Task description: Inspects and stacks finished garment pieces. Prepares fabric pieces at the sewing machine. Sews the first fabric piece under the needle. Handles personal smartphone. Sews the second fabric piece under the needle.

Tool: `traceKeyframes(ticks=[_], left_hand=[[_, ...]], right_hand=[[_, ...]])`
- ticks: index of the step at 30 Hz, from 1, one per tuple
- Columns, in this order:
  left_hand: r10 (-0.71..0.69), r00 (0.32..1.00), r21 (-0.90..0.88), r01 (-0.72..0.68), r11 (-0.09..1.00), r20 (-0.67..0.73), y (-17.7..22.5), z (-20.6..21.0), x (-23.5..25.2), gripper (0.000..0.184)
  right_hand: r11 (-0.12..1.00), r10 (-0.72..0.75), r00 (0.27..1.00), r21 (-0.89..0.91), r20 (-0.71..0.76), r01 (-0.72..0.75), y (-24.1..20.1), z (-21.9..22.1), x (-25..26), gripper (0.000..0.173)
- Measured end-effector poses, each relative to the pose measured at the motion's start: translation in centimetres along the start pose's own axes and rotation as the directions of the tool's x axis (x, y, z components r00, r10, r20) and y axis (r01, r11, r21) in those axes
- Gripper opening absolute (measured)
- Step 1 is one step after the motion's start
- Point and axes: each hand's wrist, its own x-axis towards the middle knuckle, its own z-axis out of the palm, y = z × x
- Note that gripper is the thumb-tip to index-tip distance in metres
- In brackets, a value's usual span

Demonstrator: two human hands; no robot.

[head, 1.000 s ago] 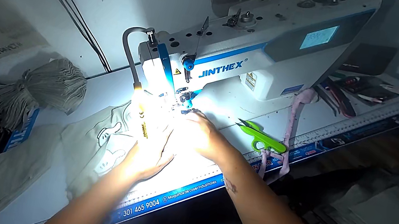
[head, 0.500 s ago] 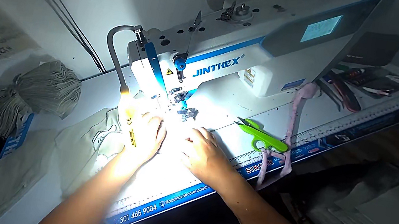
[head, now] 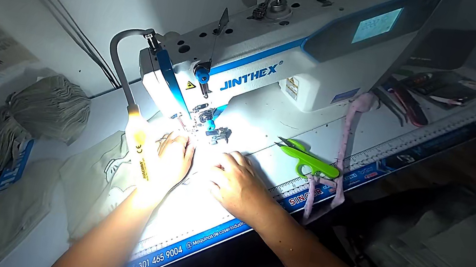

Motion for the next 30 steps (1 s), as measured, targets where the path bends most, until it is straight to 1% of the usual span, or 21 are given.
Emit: traceKeyframes(ticks=[3, 5, 7, 8, 10, 12, 14, 15, 16, 18, 21, 24, 30], left_hand=[[0.031, 0.999, 0.029, -0.030, 0.999, -0.041, 0.0, 0.1, -0.7, 0.026], [0.015, 0.999, 0.029, -0.014, 0.999, -0.051, 0.6, -0.2, -1.0, 0.024], [-0.032, 0.993, -0.014, 0.031, 0.999, -0.114, 1.1, 0.3, -0.7, 0.018], [-0.027, 0.987, -0.017, 0.025, 1.000, -0.156, 1.5, 0.2, -0.9, 0.017], [0.075, 0.963, 0.070, -0.058, 0.996, -0.259, 1.6, 0.3, -1.2, 0.014], [0.197, 0.932, 0.196, -0.141, 0.970, -0.303, 1.2, 0.8, -1.2, 0.012], [0.288, 0.902, 0.297, -0.193, 0.935, -0.322, 0.7, 1.2, -1.1, 0.011], [0.344, 0.875, 0.356, -0.218, 0.909, -0.341, 0.4, 1.6, -0.8, 0.010], [0.383, 0.857, 0.407, -0.231, 0.884, -0.345, 0.2, 1.7, -0.7, 0.010], [0.424, 0.850, 0.482, -0.242, 0.842, -0.312, 0.2, 1.6, -0.9, 0.011], [0.434, 0.866, 0.490, -0.274, 0.827, -0.248, 0.3, 1.0, -1.2, 0.010], [0.443, 0.859, 0.474, -0.288, 0.832, -0.257, 0.3, 1.0, -1.2, 0.009], [0.470, 0.846, 0.496, -0.305, 0.813, -0.251, 0.4, 1.0, -1.1, 0.014]], right_hand=[[1.000, 0.001, 1.000, -0.019, -0.008, -0.001, 0.0, 0.2, 0.0, 0.012], [1.000, -0.004, 1.000, -0.024, -0.009, 0.004, 0.1, 0.2, 0.0, 0.012], [1.000, -0.012, 1.000, -0.018, -0.013, 0.012, 0.1, 0.1, 0.0, 0.013], [1.000, -0.015, 1.000, -0.015, -0.022, 0.015, 0.0, 0.0, 0.0, 0.014], [1.000, -0.013, 0.999, -0.009, -0.036, 0.012, -0.1, -0.1, 0.0, 0.016], [1.000, -0.009, 0.999, -0.016, -0.052, 0.008, -0.2, 0.0, 0.0, 0.021], [1.000, -0.014, 0.998, -0.020, -0.054, 0.012, -0.2, 0.0, 0.0, 0.021], [1.000, -0.021, 0.998, -0.023, -0.058, 0.020, -0.1, 0.0, 0.0, 0.021], [1.000, -0.023, 0.998, -0.022, -0.056, 0.022, -0.1, 0.1, 0.0, 0.021], [1.000, -0.020, 0.999, -0.018, -0.048, 0.019, 0.0, 0.2, -0.1, 0.022], [1.000, -0.004, 0.999, -0.013, -0.041, 0.003, -0.1, 0.1, 0.0, 0.022], [1.000, 0.004, 1.000, -0.009, -0.027, -0.005, -0.2, -0.1, 0.0, 0.022], [1.000, 0.003, 0.999, -0.017, -0.033, -0.003, -0.1, 0.0, 0.0, 0.024]])
